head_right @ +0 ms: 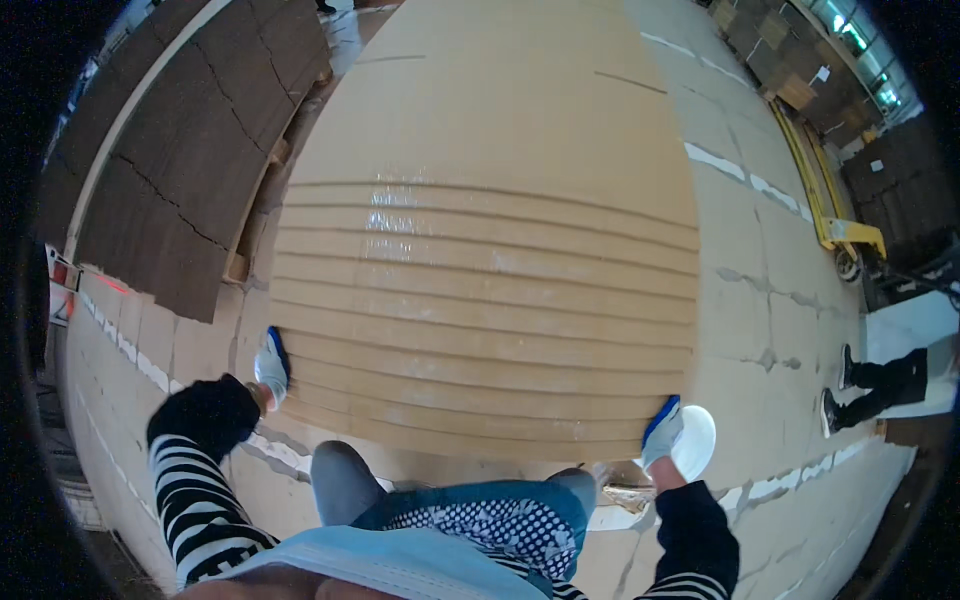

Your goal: Apply glue or coating to the surface of a stack of corrugated cardboard strips using a brush.

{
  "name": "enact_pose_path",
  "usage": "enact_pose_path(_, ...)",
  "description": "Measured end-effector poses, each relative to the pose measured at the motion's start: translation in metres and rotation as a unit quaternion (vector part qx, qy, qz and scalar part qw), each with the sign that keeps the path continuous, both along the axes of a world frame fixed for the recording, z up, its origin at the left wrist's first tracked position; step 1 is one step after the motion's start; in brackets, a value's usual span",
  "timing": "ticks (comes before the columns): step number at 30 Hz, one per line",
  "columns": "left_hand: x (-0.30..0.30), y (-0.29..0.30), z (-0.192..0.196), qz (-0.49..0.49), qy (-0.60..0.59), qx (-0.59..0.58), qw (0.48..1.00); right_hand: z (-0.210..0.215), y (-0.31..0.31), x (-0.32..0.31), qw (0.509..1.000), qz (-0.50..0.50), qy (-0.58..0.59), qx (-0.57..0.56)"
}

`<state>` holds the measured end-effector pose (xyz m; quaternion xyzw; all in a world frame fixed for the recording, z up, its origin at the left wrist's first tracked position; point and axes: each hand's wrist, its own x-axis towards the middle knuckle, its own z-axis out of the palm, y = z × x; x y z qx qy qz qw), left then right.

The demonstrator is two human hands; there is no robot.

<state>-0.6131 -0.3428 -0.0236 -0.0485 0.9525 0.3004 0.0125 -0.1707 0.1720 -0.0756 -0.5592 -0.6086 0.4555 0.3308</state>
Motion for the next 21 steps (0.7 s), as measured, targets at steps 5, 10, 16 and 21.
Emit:
enact_pose_path(5, 0.006, -0.001, -0.007, 0.012, -0.093, -0.126, 0.988, 0.001, -0.011, -0.001, 0.993, 0.003, -0.114, 0.012)
enact_pose_path(10, 0.002, -0.003, -0.002, -0.005, -0.088, -0.141, 0.986, 0.03, -0.027, -0.017, 0.977, -0.029, -0.203, 0.065)
enact_pose_path(16, 0.016, -0.035, 0.056, -0.06, -0.093, -0.352, 0.93, 0.087, -0.018, -0.044, 0.879, 0.088, -0.462, -0.083)
enact_pose_path(21, 0.12, -0.131, 0.146, -0.346, 0.149, -0.399, 0.836, 0.092, -0.024, 0.033, 0.832, 0.256, -0.412, 0.27)
